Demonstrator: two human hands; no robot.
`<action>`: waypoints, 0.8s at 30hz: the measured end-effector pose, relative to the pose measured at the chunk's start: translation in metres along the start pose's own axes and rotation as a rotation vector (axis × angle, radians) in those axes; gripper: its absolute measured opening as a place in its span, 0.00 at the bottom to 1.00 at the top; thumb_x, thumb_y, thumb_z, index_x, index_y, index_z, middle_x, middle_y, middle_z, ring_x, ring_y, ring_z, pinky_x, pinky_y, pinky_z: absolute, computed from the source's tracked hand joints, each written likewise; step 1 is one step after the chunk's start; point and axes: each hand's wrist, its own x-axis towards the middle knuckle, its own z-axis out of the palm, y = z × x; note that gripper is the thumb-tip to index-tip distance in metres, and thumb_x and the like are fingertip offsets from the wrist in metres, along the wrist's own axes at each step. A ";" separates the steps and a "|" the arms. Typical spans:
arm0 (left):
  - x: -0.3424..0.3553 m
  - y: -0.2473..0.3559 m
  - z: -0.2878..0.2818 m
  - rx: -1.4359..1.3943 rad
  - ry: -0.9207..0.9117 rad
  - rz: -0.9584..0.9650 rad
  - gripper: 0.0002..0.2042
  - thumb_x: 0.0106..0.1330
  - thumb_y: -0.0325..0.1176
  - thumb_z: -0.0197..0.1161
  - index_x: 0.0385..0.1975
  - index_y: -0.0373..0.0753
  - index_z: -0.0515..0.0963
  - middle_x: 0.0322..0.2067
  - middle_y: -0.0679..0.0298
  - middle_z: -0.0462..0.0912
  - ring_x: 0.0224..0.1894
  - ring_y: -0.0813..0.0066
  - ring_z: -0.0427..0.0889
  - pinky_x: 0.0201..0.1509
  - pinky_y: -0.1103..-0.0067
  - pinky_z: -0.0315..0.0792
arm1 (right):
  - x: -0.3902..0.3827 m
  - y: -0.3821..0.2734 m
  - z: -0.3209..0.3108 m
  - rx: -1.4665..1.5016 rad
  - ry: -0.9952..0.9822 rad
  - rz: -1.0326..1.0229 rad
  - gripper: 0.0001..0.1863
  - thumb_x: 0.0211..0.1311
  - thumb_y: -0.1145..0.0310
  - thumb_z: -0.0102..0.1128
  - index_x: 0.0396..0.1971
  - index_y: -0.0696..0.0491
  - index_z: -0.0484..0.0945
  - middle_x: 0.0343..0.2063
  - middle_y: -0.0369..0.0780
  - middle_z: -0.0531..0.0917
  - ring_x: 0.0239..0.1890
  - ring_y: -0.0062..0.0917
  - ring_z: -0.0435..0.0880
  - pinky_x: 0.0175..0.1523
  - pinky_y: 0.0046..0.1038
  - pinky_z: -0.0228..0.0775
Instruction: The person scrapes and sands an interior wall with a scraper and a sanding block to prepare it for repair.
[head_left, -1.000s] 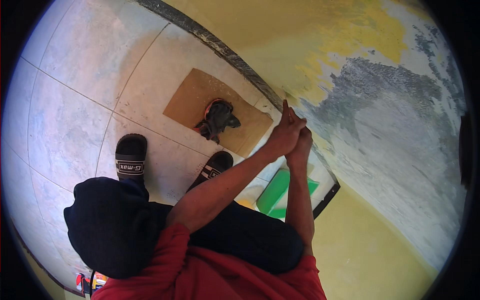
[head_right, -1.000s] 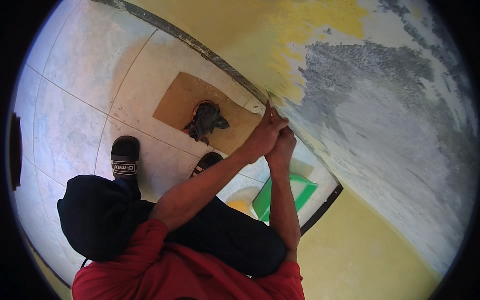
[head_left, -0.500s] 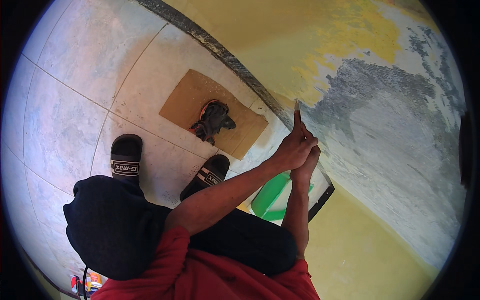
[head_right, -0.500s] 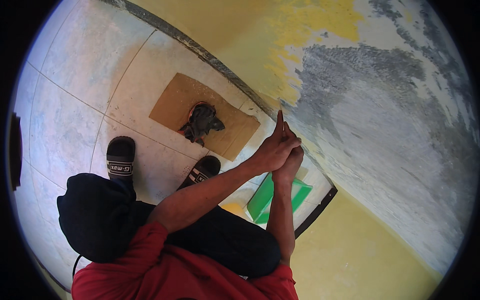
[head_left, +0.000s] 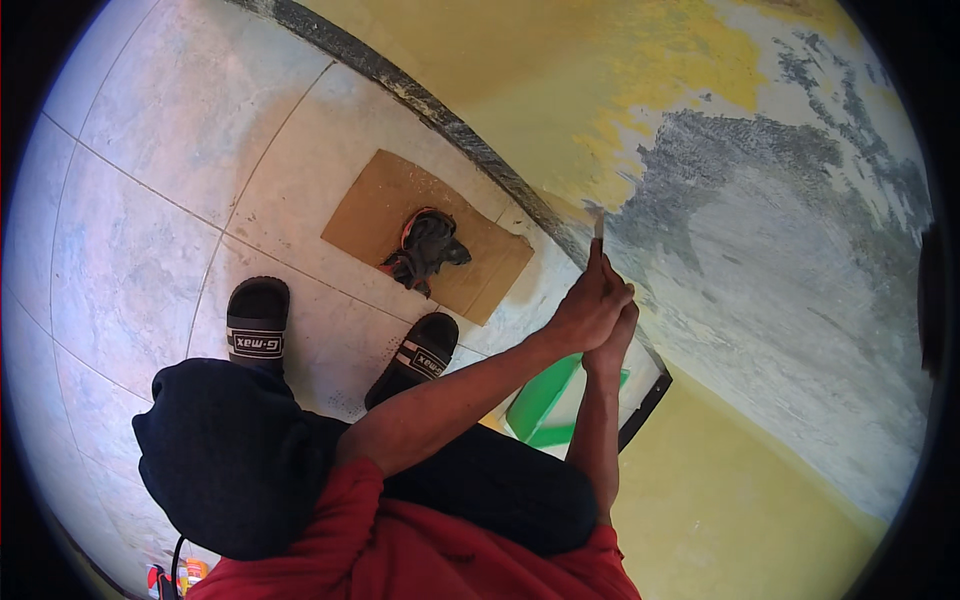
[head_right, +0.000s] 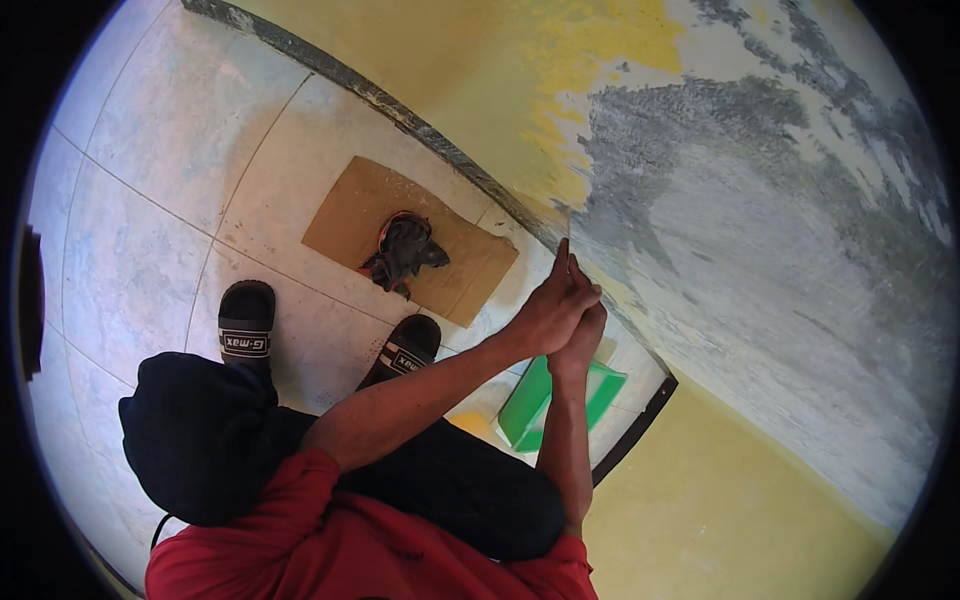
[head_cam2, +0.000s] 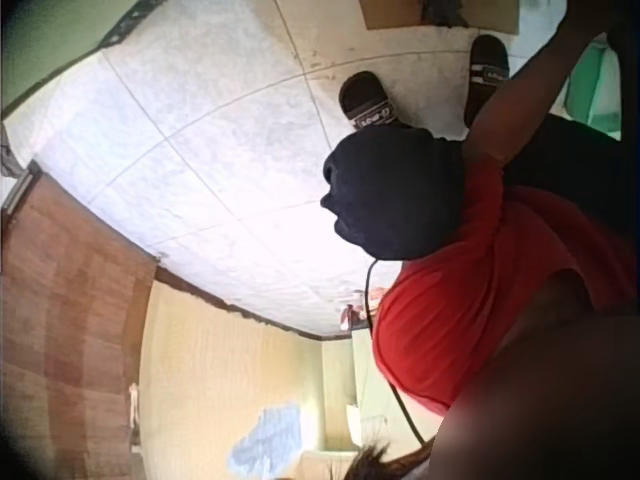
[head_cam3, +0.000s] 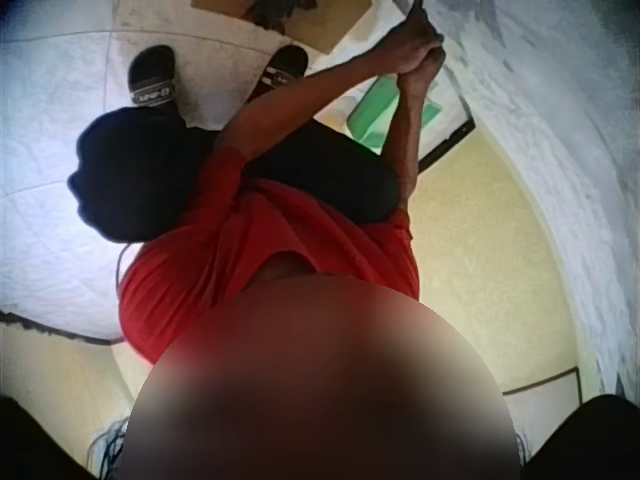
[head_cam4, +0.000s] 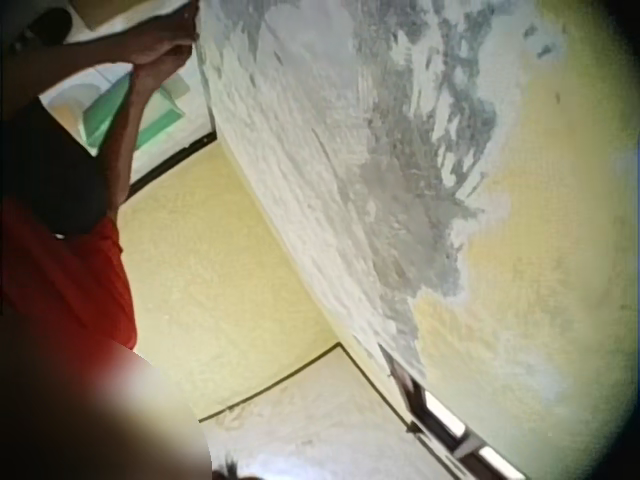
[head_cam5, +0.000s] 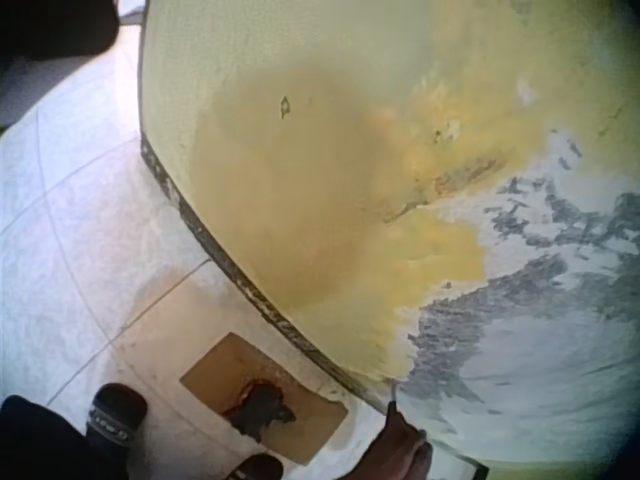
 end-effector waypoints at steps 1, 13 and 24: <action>0.000 0.005 0.000 -0.006 -0.002 0.000 0.42 0.61 0.44 0.51 0.61 0.22 0.32 0.54 0.32 0.60 0.58 0.44 0.64 0.60 0.72 0.59 | -0.003 -0.004 -0.003 -0.059 -0.024 -0.022 0.20 0.61 0.72 0.48 0.53 0.60 0.70 0.40 0.36 0.78 0.39 0.18 0.72 0.49 0.21 0.63; 0.024 -0.020 -0.004 0.208 0.134 0.123 0.38 0.61 0.41 0.51 0.62 0.27 0.37 0.53 0.32 0.62 0.54 0.44 0.68 0.53 0.69 0.67 | 0.019 -0.003 0.014 -0.303 -0.043 -0.221 0.18 0.60 0.74 0.48 0.50 0.62 0.72 0.36 0.36 0.78 0.37 0.18 0.73 0.44 0.21 0.66; 0.001 0.005 0.007 0.125 0.072 0.037 0.40 0.63 0.40 0.50 0.62 0.24 0.31 0.48 0.35 0.66 0.50 0.48 0.70 0.54 0.68 0.64 | 0.006 0.008 -0.007 0.109 -0.018 -0.044 0.18 0.65 0.68 0.44 0.51 0.63 0.70 0.41 0.39 0.78 0.41 0.22 0.74 0.49 0.24 0.66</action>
